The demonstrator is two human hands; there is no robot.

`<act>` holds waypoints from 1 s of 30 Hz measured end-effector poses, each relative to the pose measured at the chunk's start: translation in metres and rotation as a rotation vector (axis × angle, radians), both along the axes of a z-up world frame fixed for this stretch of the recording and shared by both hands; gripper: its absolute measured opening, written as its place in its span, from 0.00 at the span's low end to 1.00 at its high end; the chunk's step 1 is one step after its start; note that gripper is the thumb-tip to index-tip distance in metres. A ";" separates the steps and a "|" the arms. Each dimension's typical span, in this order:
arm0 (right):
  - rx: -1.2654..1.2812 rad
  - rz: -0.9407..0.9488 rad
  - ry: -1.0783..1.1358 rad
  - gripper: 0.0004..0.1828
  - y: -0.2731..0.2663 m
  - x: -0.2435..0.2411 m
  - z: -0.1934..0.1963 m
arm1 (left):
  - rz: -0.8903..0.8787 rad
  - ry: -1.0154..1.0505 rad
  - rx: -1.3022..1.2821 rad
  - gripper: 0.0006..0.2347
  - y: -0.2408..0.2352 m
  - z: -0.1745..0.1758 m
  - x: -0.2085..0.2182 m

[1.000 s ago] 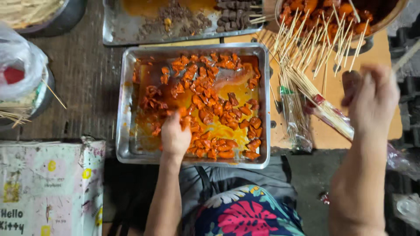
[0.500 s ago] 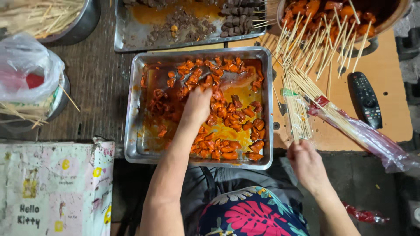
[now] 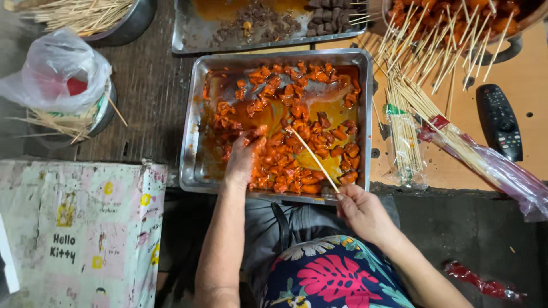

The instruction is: The person is skewering small pieces of orange-marinated meat onto wooden sticks by hand, taking them one at a time from a metal tray.

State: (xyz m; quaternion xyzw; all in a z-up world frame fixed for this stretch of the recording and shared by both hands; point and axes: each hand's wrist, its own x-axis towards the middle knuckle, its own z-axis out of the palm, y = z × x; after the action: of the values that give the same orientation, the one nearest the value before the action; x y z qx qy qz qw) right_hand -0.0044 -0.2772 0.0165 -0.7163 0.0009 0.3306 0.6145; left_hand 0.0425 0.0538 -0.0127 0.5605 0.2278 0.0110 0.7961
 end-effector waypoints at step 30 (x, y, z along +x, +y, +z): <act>0.050 0.081 -0.097 0.10 0.018 -0.017 -0.011 | 0.133 -0.126 -0.426 0.12 -0.022 0.022 -0.022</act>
State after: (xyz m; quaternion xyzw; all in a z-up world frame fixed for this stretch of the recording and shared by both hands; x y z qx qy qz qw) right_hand -0.0212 -0.2596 0.0056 -0.7153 -0.0662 0.3201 0.6177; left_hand 0.0206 0.0321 0.0096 0.3618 0.2111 0.0499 0.9067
